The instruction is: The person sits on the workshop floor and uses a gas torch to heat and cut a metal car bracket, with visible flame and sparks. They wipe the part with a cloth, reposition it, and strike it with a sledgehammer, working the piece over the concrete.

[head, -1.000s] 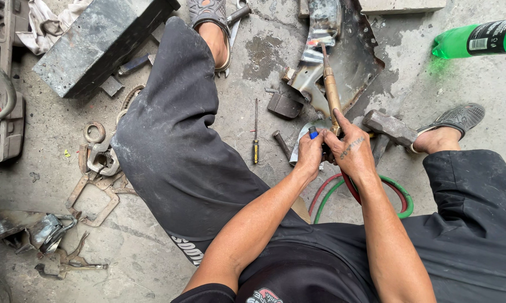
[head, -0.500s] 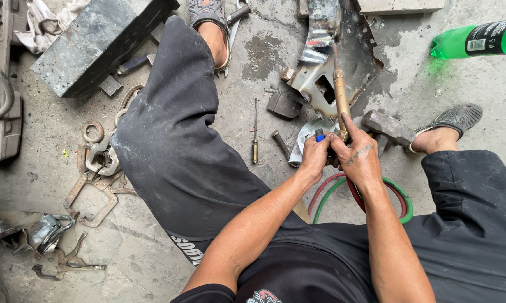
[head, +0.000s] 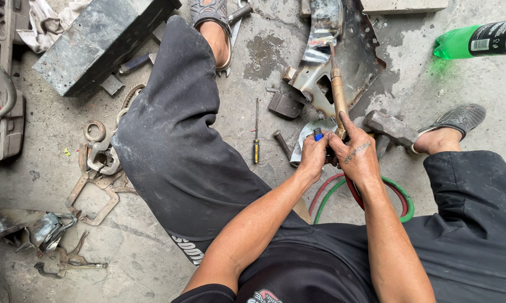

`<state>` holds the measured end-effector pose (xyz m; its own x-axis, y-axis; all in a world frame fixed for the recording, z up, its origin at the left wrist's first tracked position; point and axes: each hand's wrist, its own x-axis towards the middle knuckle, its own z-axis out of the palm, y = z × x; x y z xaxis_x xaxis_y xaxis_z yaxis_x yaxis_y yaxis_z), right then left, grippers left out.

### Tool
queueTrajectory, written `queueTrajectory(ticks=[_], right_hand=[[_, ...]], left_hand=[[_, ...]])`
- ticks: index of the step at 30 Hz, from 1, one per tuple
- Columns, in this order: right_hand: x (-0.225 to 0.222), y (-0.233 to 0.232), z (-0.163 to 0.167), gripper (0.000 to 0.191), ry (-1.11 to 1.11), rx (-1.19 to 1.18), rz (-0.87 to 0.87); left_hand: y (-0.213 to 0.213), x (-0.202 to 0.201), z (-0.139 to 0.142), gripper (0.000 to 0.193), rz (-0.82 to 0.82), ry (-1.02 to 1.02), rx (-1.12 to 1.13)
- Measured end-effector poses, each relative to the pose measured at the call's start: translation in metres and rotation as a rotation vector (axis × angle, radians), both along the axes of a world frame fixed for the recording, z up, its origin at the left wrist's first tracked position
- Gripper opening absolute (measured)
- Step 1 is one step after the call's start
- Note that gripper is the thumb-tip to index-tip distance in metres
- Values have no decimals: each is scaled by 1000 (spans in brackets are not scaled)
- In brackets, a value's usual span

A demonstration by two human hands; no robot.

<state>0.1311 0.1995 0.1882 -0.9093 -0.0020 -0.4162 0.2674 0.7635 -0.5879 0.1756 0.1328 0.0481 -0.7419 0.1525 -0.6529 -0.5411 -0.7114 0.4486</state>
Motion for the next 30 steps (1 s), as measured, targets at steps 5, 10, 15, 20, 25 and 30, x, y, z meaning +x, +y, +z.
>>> queueTrajectory(ticks=[5, 10, 15, 20, 25, 30], right_hand=[[5, 5, -2, 62, 63, 26, 40], [10, 10, -4, 62, 79, 47, 34], [5, 6, -4, 63, 76, 30, 49], [-1, -1, -2, 63, 12, 9, 19], [-5, -8, -1, 64, -46, -57, -16], [-6, -8, -2, 63, -46, -56, -9]], left_hand=[[1, 1, 2, 22, -14, -1, 2], [4, 4, 3, 21, -40, 8, 8], [2, 4, -1, 22, -14, -10, -3], [1, 2, -7, 23, 3, -12, -23], [-1, -1, -10, 21, 33, -38, -46], [-4, -3, -7, 19, 45, -50, -55]])
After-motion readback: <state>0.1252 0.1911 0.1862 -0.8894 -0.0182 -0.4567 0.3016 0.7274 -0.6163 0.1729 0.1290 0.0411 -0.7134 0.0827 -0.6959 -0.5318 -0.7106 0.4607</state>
